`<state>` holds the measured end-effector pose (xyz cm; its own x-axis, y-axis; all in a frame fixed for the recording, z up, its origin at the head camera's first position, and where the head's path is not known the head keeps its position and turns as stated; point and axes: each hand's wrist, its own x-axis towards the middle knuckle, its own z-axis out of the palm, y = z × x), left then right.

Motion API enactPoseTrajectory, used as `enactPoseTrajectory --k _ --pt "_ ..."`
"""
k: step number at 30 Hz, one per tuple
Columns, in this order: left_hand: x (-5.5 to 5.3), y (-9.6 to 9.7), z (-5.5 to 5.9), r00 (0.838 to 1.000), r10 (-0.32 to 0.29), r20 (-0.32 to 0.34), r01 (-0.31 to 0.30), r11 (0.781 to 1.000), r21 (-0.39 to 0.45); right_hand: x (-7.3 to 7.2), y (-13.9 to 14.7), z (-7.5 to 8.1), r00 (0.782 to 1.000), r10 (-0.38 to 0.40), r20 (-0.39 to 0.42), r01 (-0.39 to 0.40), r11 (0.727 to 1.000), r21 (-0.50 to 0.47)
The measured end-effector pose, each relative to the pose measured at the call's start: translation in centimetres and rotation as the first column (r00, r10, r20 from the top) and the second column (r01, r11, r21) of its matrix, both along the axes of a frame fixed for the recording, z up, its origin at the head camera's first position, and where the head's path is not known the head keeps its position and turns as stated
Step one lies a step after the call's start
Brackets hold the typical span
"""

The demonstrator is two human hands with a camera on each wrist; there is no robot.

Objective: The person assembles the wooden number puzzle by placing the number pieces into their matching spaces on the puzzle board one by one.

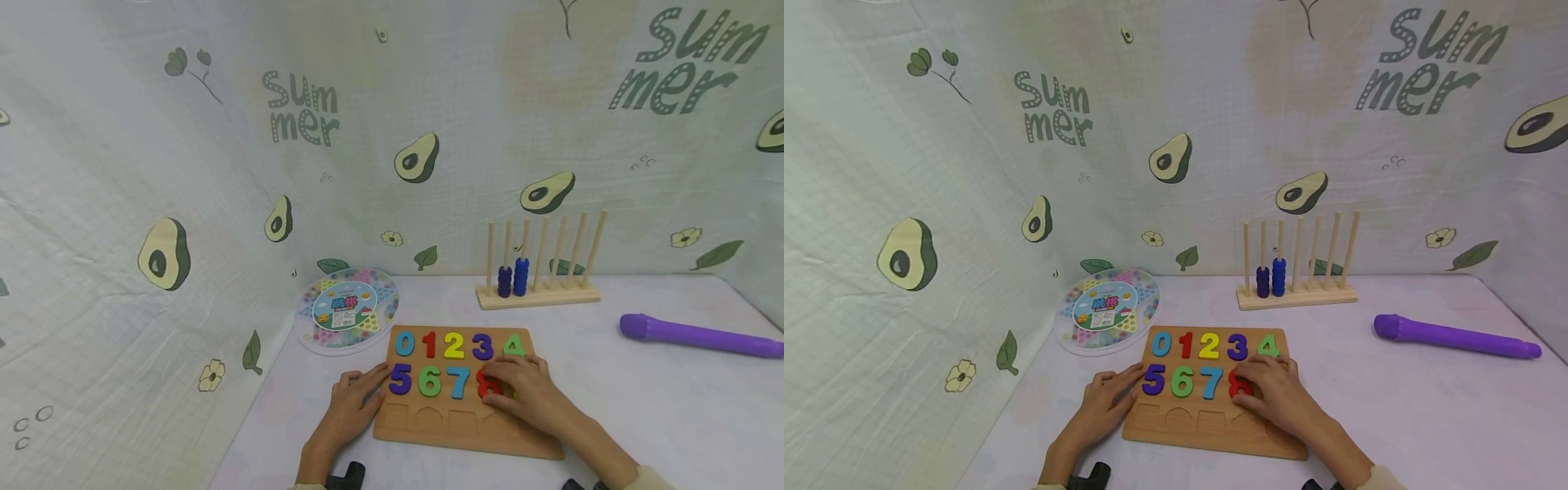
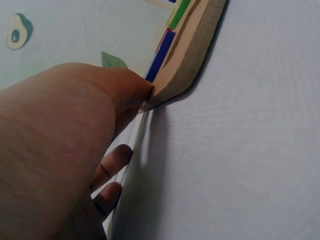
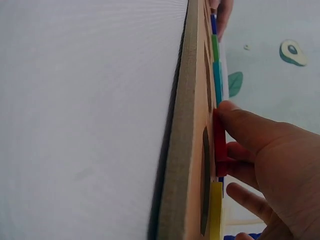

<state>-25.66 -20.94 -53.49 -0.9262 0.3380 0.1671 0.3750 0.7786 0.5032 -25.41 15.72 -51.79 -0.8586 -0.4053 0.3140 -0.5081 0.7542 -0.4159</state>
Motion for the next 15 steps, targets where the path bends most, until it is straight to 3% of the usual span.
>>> enactPoseTrajectory --k 15 --pt "-0.08 -0.03 -0.09 1.0 -0.003 -0.004 0.003 1.0 -0.016 -0.08 -0.2 -0.55 0.997 -0.031 -0.071 0.029 0.999 -0.02"
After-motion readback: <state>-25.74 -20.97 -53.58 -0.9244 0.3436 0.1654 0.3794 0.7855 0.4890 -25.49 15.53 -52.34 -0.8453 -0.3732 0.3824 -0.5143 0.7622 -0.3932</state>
